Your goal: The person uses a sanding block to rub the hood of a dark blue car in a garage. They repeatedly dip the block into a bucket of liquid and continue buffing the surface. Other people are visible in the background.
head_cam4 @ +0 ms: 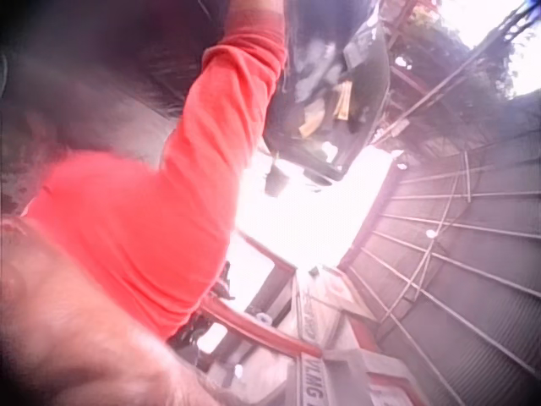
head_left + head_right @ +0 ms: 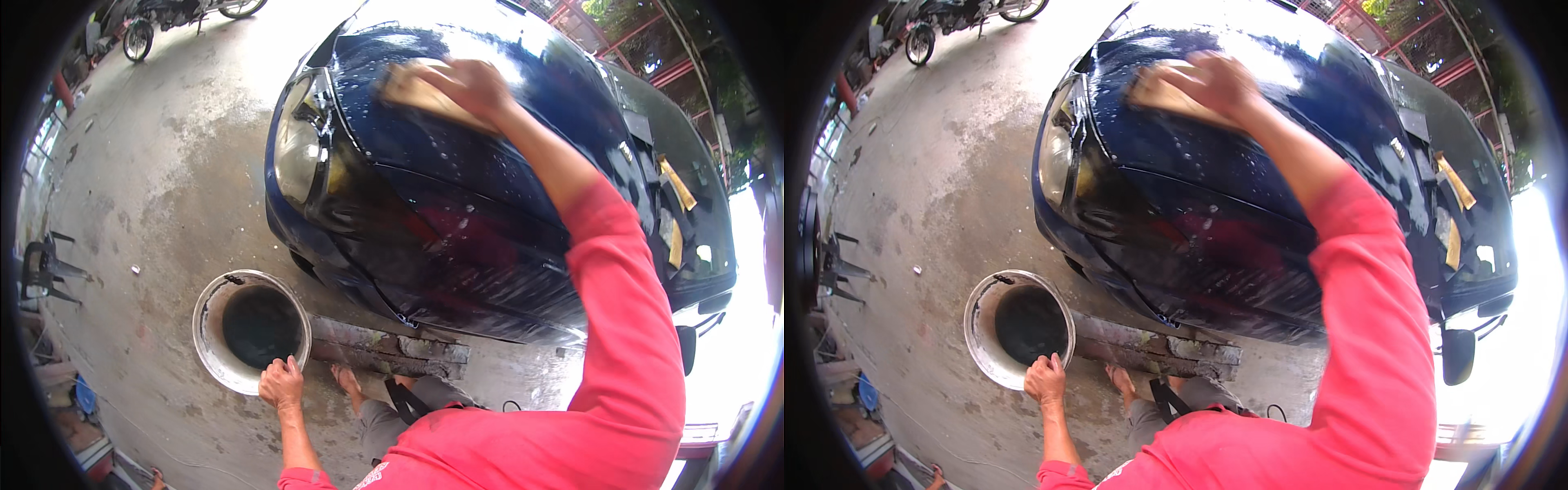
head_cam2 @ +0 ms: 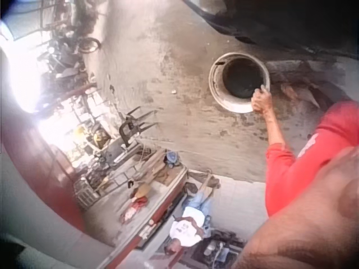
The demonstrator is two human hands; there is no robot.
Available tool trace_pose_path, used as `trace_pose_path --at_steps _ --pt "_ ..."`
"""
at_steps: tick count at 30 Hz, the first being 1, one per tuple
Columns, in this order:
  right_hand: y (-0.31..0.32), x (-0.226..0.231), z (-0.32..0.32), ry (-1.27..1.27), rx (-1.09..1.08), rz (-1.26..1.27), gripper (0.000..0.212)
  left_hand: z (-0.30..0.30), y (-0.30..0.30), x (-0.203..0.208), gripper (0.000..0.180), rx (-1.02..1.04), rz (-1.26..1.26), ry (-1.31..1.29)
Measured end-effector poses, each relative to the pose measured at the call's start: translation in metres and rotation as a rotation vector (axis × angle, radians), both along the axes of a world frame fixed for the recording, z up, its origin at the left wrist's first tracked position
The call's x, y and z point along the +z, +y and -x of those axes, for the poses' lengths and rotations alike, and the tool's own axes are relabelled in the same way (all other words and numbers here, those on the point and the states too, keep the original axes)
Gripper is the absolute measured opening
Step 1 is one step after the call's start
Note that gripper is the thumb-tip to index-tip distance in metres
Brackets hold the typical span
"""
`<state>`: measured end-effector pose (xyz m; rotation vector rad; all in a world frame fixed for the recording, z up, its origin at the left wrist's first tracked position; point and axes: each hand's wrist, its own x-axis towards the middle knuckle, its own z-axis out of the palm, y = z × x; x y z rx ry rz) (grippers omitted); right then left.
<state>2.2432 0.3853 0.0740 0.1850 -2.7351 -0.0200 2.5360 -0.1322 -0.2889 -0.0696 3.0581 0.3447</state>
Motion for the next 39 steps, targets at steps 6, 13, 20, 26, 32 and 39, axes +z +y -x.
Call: trace_pose_path --at_steps 6,13,20,26,32,39 --pt "-0.006 0.008 -0.052 -0.124 0.077 0.055 0.064 -0.005 -0.008 0.002 0.038 -0.004 -0.048 -0.059" --pt "0.017 0.028 -0.135 -0.096 -0.03 0.063 0.057 0.0 -0.001 -0.002 0.037 0.014 -0.009 -0.024" --pt "0.008 0.002 0.008 -0.111 -0.093 0.016 0.079 0.006 -0.004 0.015 0.04 0.081 -0.097 -0.245" --pt "0.058 0.057 -0.267 -0.215 -0.282 0.306 0.039 0.047 -0.025 -0.007 0.035 -0.023 -0.268 -0.598" --pt "0.076 0.031 -0.096 -0.118 -0.168 -0.055 0.057 0.129 -0.074 -0.153 0.035 0.225 -0.652 -1.116" --pt "0.11 0.047 -0.215 -0.134 -0.137 -0.003 0.048 0.157 -0.073 -0.198 0.043 1.04 -1.428 -0.854"
